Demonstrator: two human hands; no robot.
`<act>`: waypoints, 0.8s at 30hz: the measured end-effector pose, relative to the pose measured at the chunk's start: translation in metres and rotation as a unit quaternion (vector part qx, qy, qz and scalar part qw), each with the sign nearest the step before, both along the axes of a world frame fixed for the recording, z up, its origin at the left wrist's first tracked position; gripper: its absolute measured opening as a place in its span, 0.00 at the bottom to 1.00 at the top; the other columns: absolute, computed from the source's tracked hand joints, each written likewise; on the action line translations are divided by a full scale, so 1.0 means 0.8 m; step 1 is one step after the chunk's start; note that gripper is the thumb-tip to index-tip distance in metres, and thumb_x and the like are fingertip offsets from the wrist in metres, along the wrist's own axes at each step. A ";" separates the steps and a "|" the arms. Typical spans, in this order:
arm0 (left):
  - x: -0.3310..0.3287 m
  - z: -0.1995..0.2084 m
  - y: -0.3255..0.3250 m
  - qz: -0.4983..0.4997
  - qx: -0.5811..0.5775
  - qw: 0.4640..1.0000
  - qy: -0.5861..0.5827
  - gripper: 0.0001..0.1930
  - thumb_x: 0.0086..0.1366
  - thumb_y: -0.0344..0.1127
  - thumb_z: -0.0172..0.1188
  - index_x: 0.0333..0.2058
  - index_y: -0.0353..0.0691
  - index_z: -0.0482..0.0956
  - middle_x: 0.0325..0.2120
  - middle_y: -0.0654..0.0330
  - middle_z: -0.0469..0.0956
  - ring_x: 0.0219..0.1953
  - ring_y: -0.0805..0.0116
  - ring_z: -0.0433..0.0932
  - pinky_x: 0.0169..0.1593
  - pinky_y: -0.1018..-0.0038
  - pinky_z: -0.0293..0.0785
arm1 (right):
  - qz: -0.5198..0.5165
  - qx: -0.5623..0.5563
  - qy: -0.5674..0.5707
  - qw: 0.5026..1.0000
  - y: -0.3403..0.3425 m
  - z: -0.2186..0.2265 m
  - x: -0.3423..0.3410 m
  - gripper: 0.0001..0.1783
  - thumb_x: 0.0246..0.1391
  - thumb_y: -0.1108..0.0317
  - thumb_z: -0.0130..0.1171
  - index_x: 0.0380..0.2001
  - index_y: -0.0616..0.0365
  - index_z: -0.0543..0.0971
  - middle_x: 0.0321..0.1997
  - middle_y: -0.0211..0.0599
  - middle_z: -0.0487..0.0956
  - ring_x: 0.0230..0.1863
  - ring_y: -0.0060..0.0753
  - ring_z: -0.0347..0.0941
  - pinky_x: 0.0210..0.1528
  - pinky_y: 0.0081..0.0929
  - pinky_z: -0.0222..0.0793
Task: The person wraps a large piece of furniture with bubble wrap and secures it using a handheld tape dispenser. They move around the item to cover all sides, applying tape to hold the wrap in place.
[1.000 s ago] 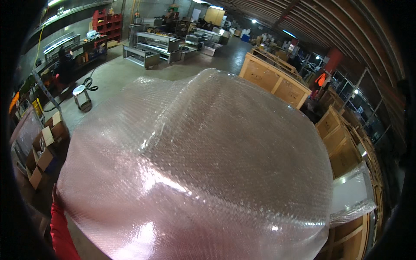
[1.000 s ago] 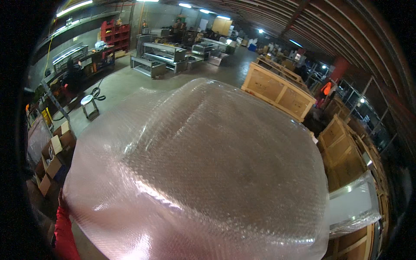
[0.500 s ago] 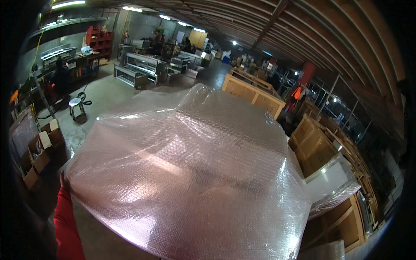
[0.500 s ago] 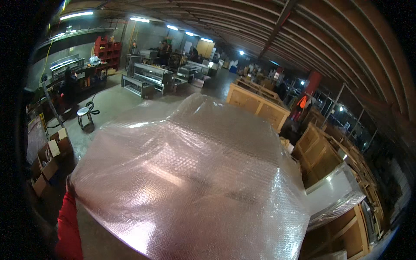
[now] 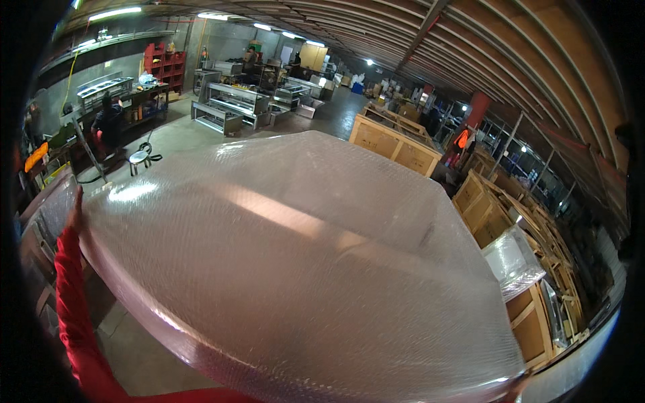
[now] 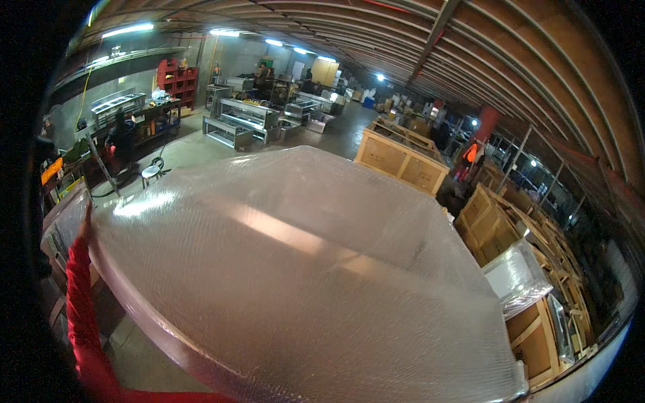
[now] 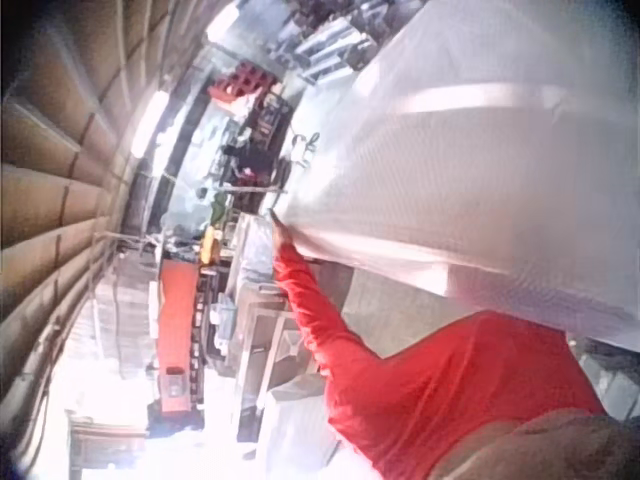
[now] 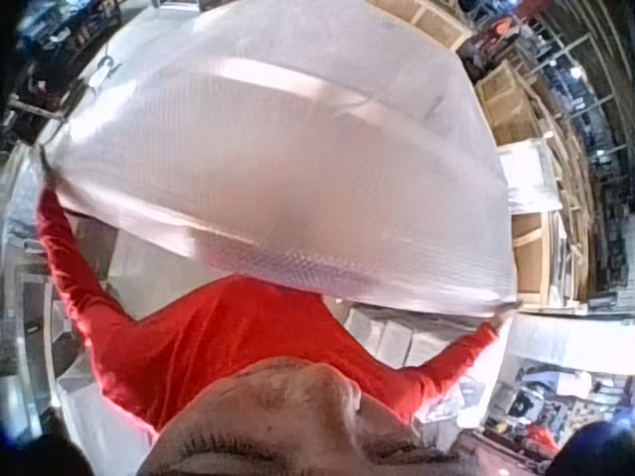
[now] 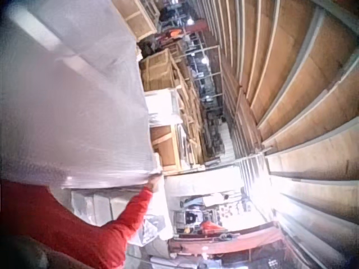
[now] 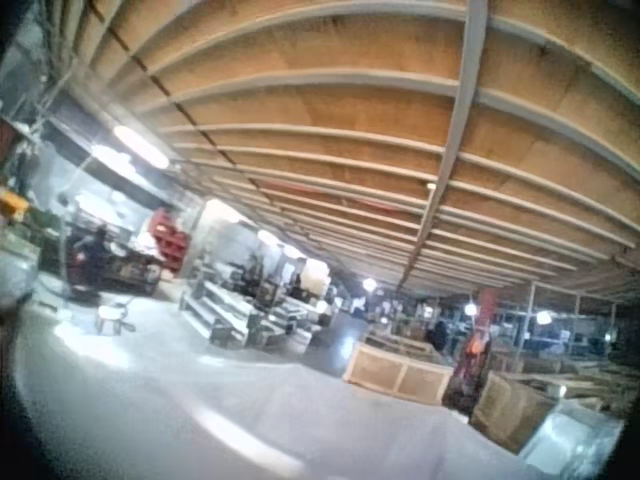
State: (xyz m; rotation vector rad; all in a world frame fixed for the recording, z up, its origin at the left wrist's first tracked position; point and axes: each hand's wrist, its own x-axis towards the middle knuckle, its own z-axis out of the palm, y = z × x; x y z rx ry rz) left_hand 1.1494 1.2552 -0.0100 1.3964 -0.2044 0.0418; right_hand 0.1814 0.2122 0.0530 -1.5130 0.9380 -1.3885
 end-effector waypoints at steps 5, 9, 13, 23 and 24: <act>0.015 0.240 -0.033 -0.031 0.106 0.982 -0.156 0.35 0.79 0.56 0.37 0.76 0.45 0.49 0.76 0.56 0.49 0.76 0.59 0.49 0.76 0.63 0.47 | -0.016 -0.115 0.039 0.993 -0.028 0.195 -0.160 0.36 0.67 0.45 0.49 0.71 0.54 0.65 0.62 0.44 0.75 0.62 0.42 0.70 0.66 0.44 0.63; -0.036 0.380 -0.044 -0.070 0.365 0.901 -0.224 0.39 0.78 0.64 0.35 0.77 0.45 0.45 0.76 0.55 0.51 0.77 0.62 0.48 0.76 0.66 0.45 | 0.094 -0.142 0.061 0.983 -0.143 0.237 -0.091 0.34 0.69 0.49 0.51 0.71 0.55 0.66 0.59 0.45 0.78 0.60 0.41 0.73 0.64 0.42 0.65; 0.060 0.358 -0.244 0.089 0.544 0.803 -0.228 0.35 0.78 0.60 0.38 0.73 0.42 0.58 0.71 0.50 0.63 0.72 0.55 0.62 0.74 0.66 0.54 | 0.056 -0.146 0.125 0.980 -0.137 0.308 -0.097 0.35 0.75 0.45 0.39 0.70 0.62 0.67 0.64 0.41 0.77 0.63 0.33 0.71 0.66 0.35 0.64; 0.279 0.463 -0.426 0.190 0.479 0.819 -0.254 0.33 0.73 0.66 0.44 0.68 0.54 0.68 0.67 0.49 0.69 0.68 0.49 0.67 0.70 0.62 0.61 | -0.108 -0.275 0.086 0.952 -0.313 0.343 0.164 0.34 0.71 0.45 0.48 0.57 0.72 0.77 0.57 0.49 0.80 0.59 0.39 0.72 0.65 0.34 0.62; 0.289 0.460 -0.438 0.205 0.480 0.814 -0.254 0.33 0.73 0.66 0.44 0.67 0.53 0.69 0.66 0.49 0.70 0.68 0.49 0.67 0.70 0.62 0.61 | -0.115 -0.276 0.086 0.950 -0.328 0.355 0.185 0.37 0.70 0.42 0.49 0.57 0.72 0.76 0.57 0.51 0.80 0.59 0.42 0.72 0.65 0.36 0.62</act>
